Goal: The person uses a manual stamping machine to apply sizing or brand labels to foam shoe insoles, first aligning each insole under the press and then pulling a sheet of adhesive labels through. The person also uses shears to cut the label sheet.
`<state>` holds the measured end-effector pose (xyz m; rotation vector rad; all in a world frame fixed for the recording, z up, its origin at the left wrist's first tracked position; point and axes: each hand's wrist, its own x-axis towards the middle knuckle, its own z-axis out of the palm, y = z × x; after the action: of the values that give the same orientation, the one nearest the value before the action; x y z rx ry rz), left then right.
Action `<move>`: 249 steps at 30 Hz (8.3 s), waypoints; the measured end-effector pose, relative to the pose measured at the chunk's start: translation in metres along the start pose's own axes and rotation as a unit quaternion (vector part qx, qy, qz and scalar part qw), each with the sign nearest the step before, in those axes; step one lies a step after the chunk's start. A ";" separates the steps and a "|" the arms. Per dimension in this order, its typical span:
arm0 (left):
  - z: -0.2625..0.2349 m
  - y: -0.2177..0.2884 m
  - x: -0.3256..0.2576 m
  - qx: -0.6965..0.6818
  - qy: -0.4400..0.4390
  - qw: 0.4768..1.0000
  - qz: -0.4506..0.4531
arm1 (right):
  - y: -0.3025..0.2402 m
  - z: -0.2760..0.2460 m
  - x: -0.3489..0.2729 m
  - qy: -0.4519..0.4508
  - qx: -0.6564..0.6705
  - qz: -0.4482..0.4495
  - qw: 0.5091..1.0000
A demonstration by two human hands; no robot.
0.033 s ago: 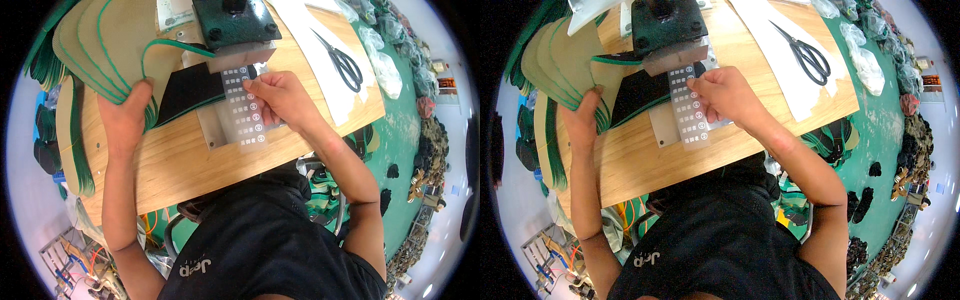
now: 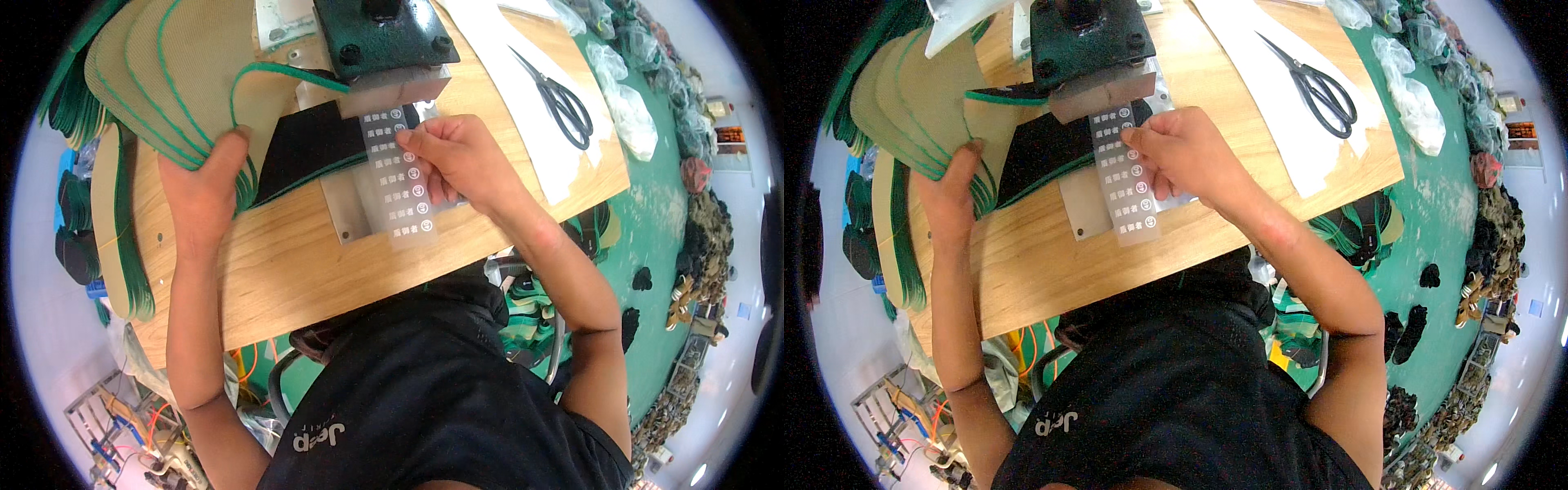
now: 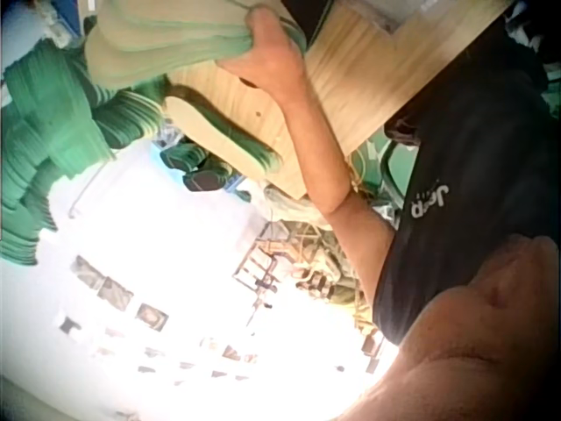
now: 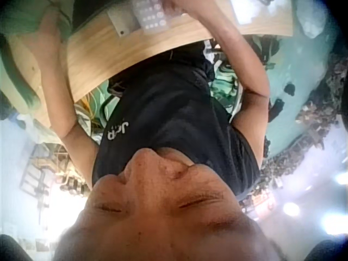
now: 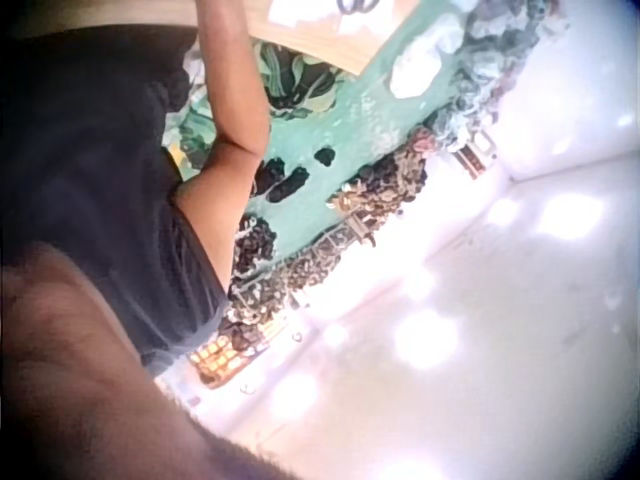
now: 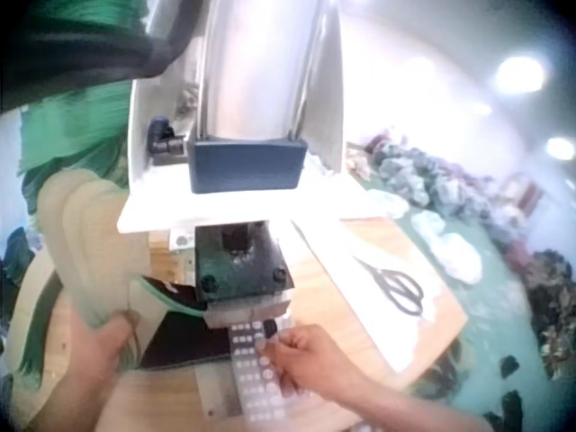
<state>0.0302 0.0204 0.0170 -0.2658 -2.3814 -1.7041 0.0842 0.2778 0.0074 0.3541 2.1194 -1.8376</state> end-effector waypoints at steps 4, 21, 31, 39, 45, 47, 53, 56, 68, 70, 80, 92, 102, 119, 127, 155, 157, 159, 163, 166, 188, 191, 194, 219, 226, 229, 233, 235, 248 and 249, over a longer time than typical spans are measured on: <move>0.003 -0.001 0.000 -0.022 0.004 1.000 0.014 | -0.002 0.001 0.000 -0.002 -0.011 0.005 1.000; 0.017 0.001 -0.006 0.149 -0.088 0.975 0.138 | -0.006 0.001 0.003 -0.002 -0.012 0.031 0.999; 0.023 0.004 -0.005 0.248 -0.158 0.941 0.166 | -0.005 0.001 0.002 -0.002 0.000 0.027 1.000; 0.024 0.009 -0.005 0.283 -0.169 0.929 0.168 | -0.007 0.002 -0.005 -0.003 0.002 0.025 1.000; 0.020 0.004 -0.008 0.305 -0.181 0.924 0.139 | -0.007 -0.001 -0.008 -0.017 0.007 0.024 1.000; 0.018 0.004 -0.009 0.319 -0.192 0.919 0.128 | -0.006 -0.001 -0.009 -0.016 0.004 0.020 1.000; 0.017 0.006 -0.011 0.331 -0.200 0.915 0.117 | -0.008 0.000 -0.014 -0.019 -0.005 0.023 1.000; 0.018 0.003 -0.011 0.341 -0.199 0.909 0.130 | -0.009 -0.002 -0.015 -0.031 -0.003 0.046 0.998; 0.023 0.004 -0.007 0.268 -0.156 0.934 0.176 | -0.001 0.002 -0.009 -0.047 0.004 0.015 0.999; 0.024 0.008 -0.006 0.269 -0.156 0.933 0.183 | -0.006 0.003 -0.012 -0.036 -0.013 0.020 0.999; 0.021 0.005 -0.010 0.284 -0.161 0.934 0.147 | -0.018 -0.004 -0.018 -0.016 0.148 -0.072 0.986; 0.019 0.003 -0.011 0.298 -0.189 0.921 0.162 | 0.010 -0.041 -0.020 0.193 0.298 -0.177 0.918; 0.005 0.005 -0.010 0.285 -0.237 0.918 0.143 | 0.007 -0.029 -0.031 0.209 -0.307 -0.332 0.867; -0.012 0.000 0.000 0.149 -0.255 0.924 0.244 | -0.011 0.000 -0.010 -0.128 -0.516 -0.495 0.687; -0.013 -0.004 0.002 0.106 -0.263 0.932 0.227 | -0.016 0.011 -0.004 -0.109 -0.500 -0.492 0.704; -0.007 0.004 -0.001 0.094 -0.251 0.950 0.163 | 0.003 -0.014 -0.007 -0.168 -0.490 -0.497 0.696; -0.009 0.002 0.001 0.092 -0.263 0.942 0.186 | 0.012 -0.014 -0.012 -0.156 -0.491 -0.496 0.699; -0.009 0.002 0.001 0.098 -0.269 0.937 0.200 | 0.006 -0.009 -0.021 -0.105 -0.489 -0.509 0.701; -0.009 0.004 -0.002 0.096 -0.263 0.943 0.182 | 0.010 0.002 -0.014 -0.110 -0.529 -0.479 0.692; -0.009 0.002 -0.005 0.080 -0.246 0.950 0.174 | 0.012 -0.001 -0.008 -0.093 -0.496 -0.491 0.710; -0.019 -0.004 -0.013 0.032 -0.187 0.981 0.050 | 0.023 -0.036 -0.030 -0.029 -0.478 -0.469 0.742; -0.023 -0.006 -0.013 0.040 -0.180 0.983 -0.011 | 0.018 -0.049 -0.043 0.108 -0.394 -0.345 0.845; -0.021 0.001 -0.011 0.062 -0.168 0.983 -0.036 | 0.017 -0.059 -0.030 0.190 -0.334 -0.229 0.894; 0.143 0.079 -0.089 -0.140 -0.305 0.940 -0.066 | 0.031 -0.048 -0.108 0.121 0.237 -0.188 0.946; 0.156 0.061 -0.082 -0.212 -0.316 0.907 -0.178 | 0.024 -0.133 -0.091 0.340 0.140 -0.290 0.883; 0.159 0.062 -0.083 -0.222 -0.304 0.907 -0.188 | 0.037 -0.185 -0.054 0.401 -0.164 -0.343 0.833; 0.156 0.056 -0.084 -0.209 -0.317 0.903 -0.200 | 0.055 -0.221 -0.030 0.313 -0.459 -0.279 0.783; 0.155 0.057 -0.082 -0.208 -0.310 0.905 -0.204 | 0.047 -0.223 -0.026 0.245 -0.516 -0.232 0.788; 0.156 0.052 -0.079 -0.256 -0.327 0.888 -0.200 | 0.020 -0.215 -0.071 0.238 -0.162 -0.324 0.901; 0.156 0.050 -0.078 -0.243 -0.316 0.899 -0.182 | 0.019 -0.208 -0.087 0.214 -0.068 -0.331 0.916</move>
<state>0.1096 0.1824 -0.0072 -0.5495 -2.4655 -2.7474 0.1562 0.4875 0.0504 -0.0204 2.9267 -2.0677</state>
